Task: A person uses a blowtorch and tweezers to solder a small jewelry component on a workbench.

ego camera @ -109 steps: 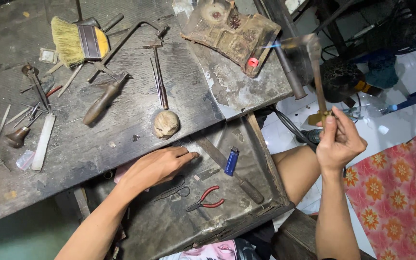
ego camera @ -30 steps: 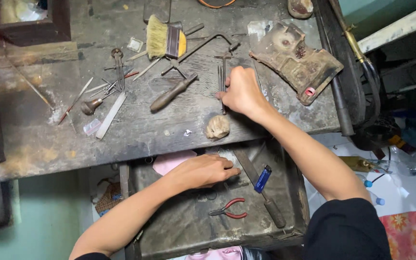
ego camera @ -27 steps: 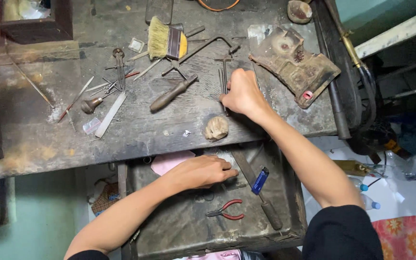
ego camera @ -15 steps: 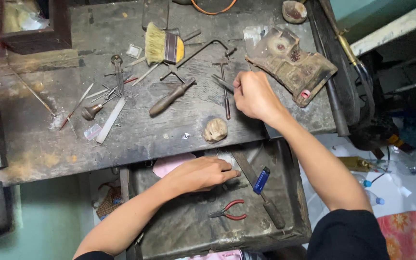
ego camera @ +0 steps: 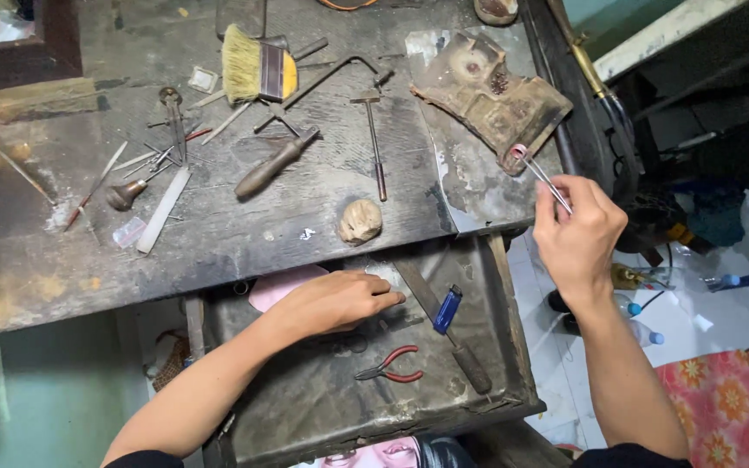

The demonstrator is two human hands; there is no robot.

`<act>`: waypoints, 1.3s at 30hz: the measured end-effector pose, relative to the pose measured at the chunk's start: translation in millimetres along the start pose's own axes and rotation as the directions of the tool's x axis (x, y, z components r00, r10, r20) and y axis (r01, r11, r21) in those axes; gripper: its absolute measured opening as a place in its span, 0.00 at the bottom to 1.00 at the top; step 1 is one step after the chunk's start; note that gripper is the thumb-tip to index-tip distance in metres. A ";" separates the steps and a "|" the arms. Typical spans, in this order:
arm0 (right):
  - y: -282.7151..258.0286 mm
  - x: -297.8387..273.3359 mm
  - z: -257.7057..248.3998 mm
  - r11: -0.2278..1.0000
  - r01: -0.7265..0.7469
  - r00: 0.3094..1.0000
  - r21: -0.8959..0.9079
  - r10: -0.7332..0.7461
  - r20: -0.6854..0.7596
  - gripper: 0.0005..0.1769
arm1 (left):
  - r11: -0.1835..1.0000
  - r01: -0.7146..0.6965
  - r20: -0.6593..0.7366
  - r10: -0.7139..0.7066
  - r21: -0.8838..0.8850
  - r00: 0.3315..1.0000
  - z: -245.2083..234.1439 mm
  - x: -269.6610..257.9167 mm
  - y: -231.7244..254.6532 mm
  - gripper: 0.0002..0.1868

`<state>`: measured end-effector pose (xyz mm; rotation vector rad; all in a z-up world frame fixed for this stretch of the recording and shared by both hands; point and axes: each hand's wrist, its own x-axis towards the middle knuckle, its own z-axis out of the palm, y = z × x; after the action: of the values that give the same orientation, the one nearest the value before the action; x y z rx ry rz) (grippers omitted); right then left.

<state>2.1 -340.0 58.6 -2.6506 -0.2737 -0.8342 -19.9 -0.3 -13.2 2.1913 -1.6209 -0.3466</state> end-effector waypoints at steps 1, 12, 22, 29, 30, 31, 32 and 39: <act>8.5 -7.2 1.8 0.999 0.005 1.000 -0.047 -0.006 -0.020 0.04 | 1.000 0.007 0.005 -0.007 0.012 1.000 0.8 0.3 1.1 0.23; 41.3 -14.9 34.2 0.992 0.051 0.998 -0.116 -0.056 -0.041 0.06 | 0.999 0.015 0.066 -0.013 -0.031 0.998 -1.3 0.3 -0.8 0.25; 40.8 -2.6 34.8 0.991 0.037 0.999 -0.130 -0.041 -0.023 0.07 | 0.999 0.024 0.064 -0.022 -0.030 0.998 -9.2 -0.2 3.4 0.23; 22.2 -2.0 21.1 0.989 0.017 1.000 -0.148 -0.017 0.001 0.06 | 0.999 0.021 0.058 -0.019 -0.031 0.998 -8.8 -0.8 2.2 0.23; 21.4 -0.3 22.4 0.989 0.017 1.000 -0.149 -0.016 0.006 0.06 | 0.999 0.021 0.058 -0.019 -0.036 0.998 -6.9 -0.7 1.7 0.23; 20.8 1.2 23.7 0.989 0.020 1.000 -0.143 -0.018 0.017 0.06 | 0.999 0.022 0.056 -0.021 -0.027 0.998 -4.7 -0.3 1.1 0.24; 20.3 2.6 24.8 0.990 0.020 1.000 -0.138 -0.016 0.026 0.06 | 1.000 0.020 0.055 -0.019 -0.016 0.998 -3.2 0.2 0.0 0.24; 38.5 6.6 35.4 0.987 0.012 0.999 -0.158 -0.004 0.046 0.07 | 1.000 0.017 0.055 -0.016 -0.019 0.998 -9.0 -0.8 2.2 0.23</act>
<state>36.6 -361.5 25.0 -2.8206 -0.2388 -0.8306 -18.3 1.4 -4.2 2.2003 -1.6219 -0.4292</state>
